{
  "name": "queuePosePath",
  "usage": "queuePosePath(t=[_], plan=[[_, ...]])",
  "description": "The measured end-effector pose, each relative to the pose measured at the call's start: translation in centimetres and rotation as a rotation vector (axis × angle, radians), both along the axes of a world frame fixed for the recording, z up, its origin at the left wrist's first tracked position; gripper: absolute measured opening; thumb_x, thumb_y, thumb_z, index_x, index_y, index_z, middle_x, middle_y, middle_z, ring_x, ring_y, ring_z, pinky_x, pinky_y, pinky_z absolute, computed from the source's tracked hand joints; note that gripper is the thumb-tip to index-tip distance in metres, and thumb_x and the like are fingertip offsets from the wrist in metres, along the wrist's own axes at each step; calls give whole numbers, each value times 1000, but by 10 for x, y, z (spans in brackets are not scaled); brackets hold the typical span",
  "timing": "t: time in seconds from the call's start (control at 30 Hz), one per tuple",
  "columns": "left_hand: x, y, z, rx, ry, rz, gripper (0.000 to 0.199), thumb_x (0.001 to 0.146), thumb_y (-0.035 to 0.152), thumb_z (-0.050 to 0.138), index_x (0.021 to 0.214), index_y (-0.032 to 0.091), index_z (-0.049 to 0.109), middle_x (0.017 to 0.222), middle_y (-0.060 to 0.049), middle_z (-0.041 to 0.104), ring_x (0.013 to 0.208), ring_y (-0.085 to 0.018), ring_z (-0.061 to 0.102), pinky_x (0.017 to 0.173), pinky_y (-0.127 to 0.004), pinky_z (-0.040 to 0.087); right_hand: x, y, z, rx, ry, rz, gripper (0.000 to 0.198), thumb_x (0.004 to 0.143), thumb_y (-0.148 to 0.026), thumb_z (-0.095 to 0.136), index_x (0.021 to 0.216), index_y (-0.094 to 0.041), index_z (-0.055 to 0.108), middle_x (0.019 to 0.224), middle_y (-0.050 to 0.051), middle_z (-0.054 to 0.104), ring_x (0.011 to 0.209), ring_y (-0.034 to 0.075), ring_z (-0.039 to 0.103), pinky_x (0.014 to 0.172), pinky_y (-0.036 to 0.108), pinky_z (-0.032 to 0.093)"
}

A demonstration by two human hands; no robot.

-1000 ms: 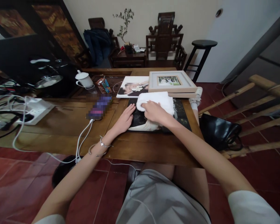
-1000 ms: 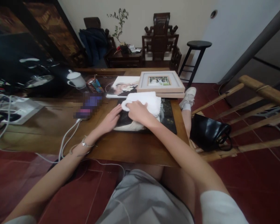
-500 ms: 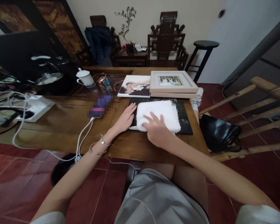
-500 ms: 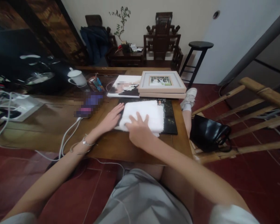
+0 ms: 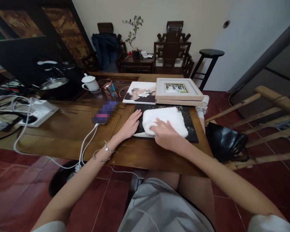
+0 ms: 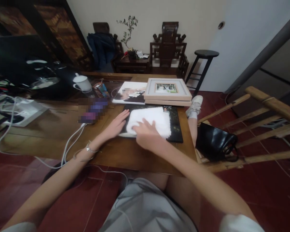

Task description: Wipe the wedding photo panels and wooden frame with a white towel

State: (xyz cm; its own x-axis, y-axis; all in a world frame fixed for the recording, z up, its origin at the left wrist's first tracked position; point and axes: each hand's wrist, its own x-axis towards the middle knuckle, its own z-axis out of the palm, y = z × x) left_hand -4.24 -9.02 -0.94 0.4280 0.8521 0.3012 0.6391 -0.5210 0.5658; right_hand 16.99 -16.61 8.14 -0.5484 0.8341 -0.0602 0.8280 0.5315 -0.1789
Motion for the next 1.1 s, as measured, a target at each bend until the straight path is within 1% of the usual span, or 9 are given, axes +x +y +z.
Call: queuePosePath(t=[0.1, 0.2, 0.37, 0.5, 0.57, 0.67, 0.77, 0.93, 1.1], plan=[[3, -6, 8, -44, -81, 16, 51, 96, 38, 31, 139, 15, 47, 152, -11, 37, 143, -22, 28, 119, -44, 19, -10, 30, 1, 30, 8, -8, 47, 76, -1, 38, 114, -14, 61, 125, 20, 58, 126, 37, 42, 94, 68, 37], [7, -13, 18, -56, -250, 71, 56, 99, 45, 25, 142, 14, 44, 149, -11, 42, 140, -20, 35, 118, -40, 23, -22, 37, -4, 63, 9, 9, 47, 77, -2, 39, 116, -16, 61, 131, 18, 55, 131, 39, 37, 95, 73, 32], [9, -16, 23, 8, -342, 87, 61, 100, 50, 19, 143, 15, 43, 152, -7, 37, 143, -20, 29, 119, -41, 19, -25, 12, -14, 60, -9, 215, 46, 80, -3, 40, 118, -18, 62, 148, 11, 42, 141, 39, 22, 104, 72, 21], [8, -14, 19, 16, -313, 102, 66, 100, 51, 8, 144, 15, 42, 152, -7, 37, 142, -20, 30, 119, -41, 20, -7, -15, -9, 36, 24, 412, 41, 77, -2, 42, 107, -17, 66, 144, 10, 49, 140, 35, 27, 105, 68, 24], [8, -14, 19, 22, -271, 87, 66, 100, 51, 9, 144, 14, 41, 151, -8, 38, 141, -20, 32, 119, -40, 22, 4, -26, -2, -19, 22, 447, 37, 75, -2, 43, 100, -16, 66, 138, 12, 54, 137, 33, 33, 105, 65, 27], [10, -16, 21, 42, -164, 54, 64, 100, 51, 16, 141, 11, 46, 149, -12, 41, 140, -22, 35, 118, -41, 23, 18, -35, 7, -81, 8, 351, 30, 74, -4, 44, 93, -15, 66, 125, 16, 61, 130, 30, 44, 104, 56, 33], [13, -17, 23, 40, -101, 54, 62, 100, 49, 20, 134, 9, 53, 145, -14, 46, 137, -23, 40, 117, -44, 28, 28, -25, 8, -60, -26, 155, 32, 73, -3, 43, 94, -15, 65, 123, 19, 60, 125, 30, 49, 103, 50, 35], [14, -17, 22, 47, -66, 35, 59, 101, 45, 21, 129, 8, 57, 140, -14, 52, 136, -23, 42, 116, -44, 30, 29, 23, 3, 56, -30, -92, 35, 75, -4, 39, 97, -14, 64, 105, 20, 66, 108, 33, 59, 88, 44, 43], [13, -17, 23, 66, -59, 43, 59, 101, 45, 22, 126, 7, 60, 138, -15, 54, 134, -25, 44, 115, -45, 31, 6, 72, 9, 55, 104, -92, 35, 74, -5, 37, 97, -12, 63, 97, 19, 69, 89, 29, 64, 73, 33, 43]])
